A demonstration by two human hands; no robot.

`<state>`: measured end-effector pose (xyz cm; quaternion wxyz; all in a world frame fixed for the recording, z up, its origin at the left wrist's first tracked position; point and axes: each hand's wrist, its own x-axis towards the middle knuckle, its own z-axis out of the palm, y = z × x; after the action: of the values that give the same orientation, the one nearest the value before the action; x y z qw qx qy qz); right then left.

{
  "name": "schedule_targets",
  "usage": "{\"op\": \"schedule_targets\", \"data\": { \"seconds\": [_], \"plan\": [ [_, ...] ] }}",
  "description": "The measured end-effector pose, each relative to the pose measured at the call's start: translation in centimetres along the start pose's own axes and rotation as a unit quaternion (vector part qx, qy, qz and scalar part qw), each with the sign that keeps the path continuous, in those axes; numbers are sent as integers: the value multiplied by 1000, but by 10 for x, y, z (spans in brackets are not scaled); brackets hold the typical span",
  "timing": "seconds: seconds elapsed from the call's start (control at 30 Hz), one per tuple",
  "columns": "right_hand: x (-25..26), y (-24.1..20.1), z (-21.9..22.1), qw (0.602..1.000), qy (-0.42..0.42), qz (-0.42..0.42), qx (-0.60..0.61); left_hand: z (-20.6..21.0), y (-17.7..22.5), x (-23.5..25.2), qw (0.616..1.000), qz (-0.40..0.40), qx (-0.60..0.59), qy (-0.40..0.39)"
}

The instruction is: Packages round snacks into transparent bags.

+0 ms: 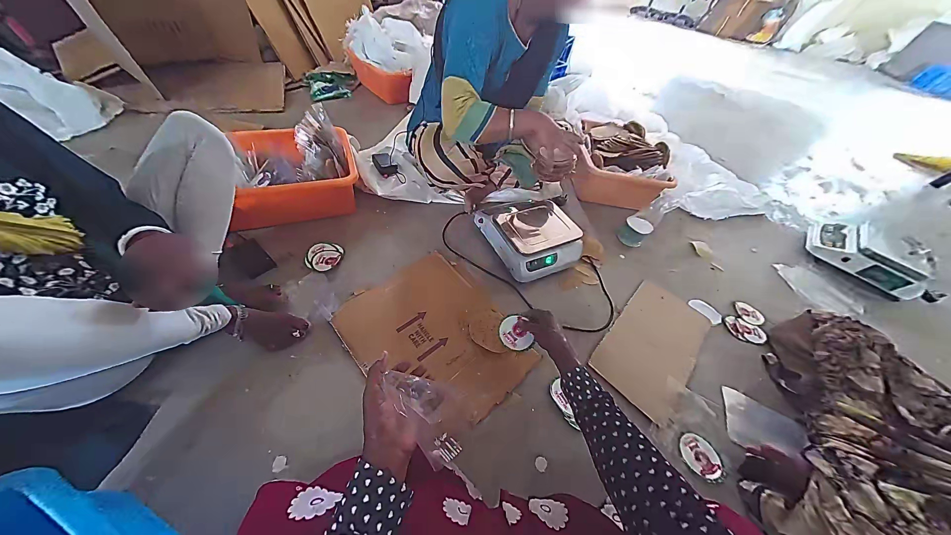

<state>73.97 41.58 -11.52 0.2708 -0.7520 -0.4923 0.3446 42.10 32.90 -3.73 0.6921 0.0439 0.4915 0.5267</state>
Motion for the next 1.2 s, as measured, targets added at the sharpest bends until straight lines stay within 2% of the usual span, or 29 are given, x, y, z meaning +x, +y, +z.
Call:
{"op": "schedule_targets", "data": {
  "seconds": [0.1,0.2,0.27,0.4,0.67,0.73,0.83,0.97,1.03,1.2],
  "plan": [
    [14,-27,17,987,-88,-56,-119,1,0,1,1000,0,2,8],
    [27,-41,39,965,-109,-101,-215,0,-2,6,1000,-4,0,11],
    [41,-39,51,941,-116,-150,-279,1,-3,8,1000,-7,-4,15],
    [56,-56,66,885,-182,-160,-399,1,-4,10,1000,-6,-1,12],
    [68,-47,74,868,-158,-189,-431,-1,-4,11,1000,13,-5,10],
    [59,-48,65,870,-149,-177,-434,-2,-3,12,1000,19,-3,7],
    [29,-56,39,908,-154,-129,-367,-1,-4,12,999,47,3,-2],
    [-25,-51,9,945,-109,-138,-275,-1,-3,11,999,40,11,-4],
    [-50,-43,7,952,-74,-126,-268,-3,-2,10,1000,28,8,-10],
    [-78,-8,22,953,-84,-84,-280,-2,0,5,998,-45,-40,7]
  ]
}}
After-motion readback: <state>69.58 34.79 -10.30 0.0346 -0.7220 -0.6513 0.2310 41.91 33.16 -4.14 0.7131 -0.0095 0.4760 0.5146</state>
